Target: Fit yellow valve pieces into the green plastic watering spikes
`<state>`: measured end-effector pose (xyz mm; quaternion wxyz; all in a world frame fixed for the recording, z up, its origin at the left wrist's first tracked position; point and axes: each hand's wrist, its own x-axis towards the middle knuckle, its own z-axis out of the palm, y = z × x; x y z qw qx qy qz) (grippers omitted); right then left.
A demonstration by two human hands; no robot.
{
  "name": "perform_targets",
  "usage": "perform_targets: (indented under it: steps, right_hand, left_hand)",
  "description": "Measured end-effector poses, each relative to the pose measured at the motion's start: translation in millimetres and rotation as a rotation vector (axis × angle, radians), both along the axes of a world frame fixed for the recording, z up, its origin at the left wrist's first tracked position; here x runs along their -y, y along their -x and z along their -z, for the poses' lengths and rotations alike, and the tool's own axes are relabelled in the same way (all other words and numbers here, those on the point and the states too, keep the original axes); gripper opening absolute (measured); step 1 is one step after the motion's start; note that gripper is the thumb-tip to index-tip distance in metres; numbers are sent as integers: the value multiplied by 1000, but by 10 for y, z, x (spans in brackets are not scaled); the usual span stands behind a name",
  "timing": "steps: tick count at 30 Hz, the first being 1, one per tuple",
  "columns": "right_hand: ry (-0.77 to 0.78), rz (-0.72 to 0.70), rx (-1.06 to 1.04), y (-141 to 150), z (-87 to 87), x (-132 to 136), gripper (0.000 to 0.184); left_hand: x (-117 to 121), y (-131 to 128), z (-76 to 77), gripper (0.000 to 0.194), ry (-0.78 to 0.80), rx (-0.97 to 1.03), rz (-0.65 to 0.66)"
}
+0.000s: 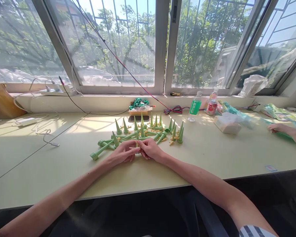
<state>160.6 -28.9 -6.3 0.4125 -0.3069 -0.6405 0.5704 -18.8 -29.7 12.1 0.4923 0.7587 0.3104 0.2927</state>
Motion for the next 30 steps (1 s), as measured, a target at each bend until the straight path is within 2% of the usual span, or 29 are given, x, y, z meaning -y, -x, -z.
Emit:
perform_targets:
  steps: [19,30]
  right_hand:
    - [3,12,14,3,34,-23,51]
    - [-13,12,58,-11,42,-50,52]
  left_hand:
    - [-34,8,57,44,14,20,-15]
    - [-34,16,32,42,-19,-27,-16]
